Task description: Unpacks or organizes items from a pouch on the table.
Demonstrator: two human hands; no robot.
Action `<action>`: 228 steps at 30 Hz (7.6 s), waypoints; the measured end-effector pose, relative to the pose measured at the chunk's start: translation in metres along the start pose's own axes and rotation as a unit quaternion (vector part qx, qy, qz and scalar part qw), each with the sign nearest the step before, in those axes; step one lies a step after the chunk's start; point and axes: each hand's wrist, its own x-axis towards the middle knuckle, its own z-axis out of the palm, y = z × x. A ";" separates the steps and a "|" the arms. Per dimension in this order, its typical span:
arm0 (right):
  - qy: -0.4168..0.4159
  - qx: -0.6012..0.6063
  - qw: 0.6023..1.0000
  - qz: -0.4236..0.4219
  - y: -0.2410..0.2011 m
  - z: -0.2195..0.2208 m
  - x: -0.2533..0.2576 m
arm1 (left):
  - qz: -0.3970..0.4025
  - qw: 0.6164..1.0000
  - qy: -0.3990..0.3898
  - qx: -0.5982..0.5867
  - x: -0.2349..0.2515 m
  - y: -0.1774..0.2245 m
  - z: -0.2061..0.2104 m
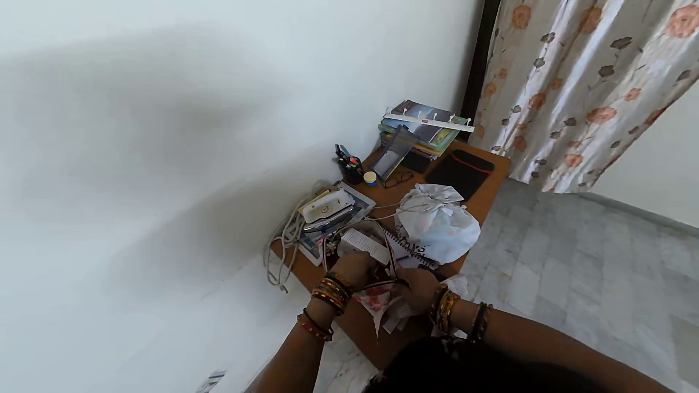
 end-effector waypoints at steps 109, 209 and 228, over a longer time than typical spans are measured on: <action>0.026 -0.025 0.999 0.001 -0.009 0.001 0.000 | -0.064 0.994 0.075 -0.045 -0.027 0.071 0.006; 0.000 -0.032 0.998 0.057 -0.016 -0.013 0.027 | -0.155 0.861 0.432 -0.219 -0.008 -0.029 0.016; -0.077 -0.184 0.977 0.080 -0.101 -0.040 0.088 | -0.051 0.872 0.424 -0.239 -0.007 -0.029 0.036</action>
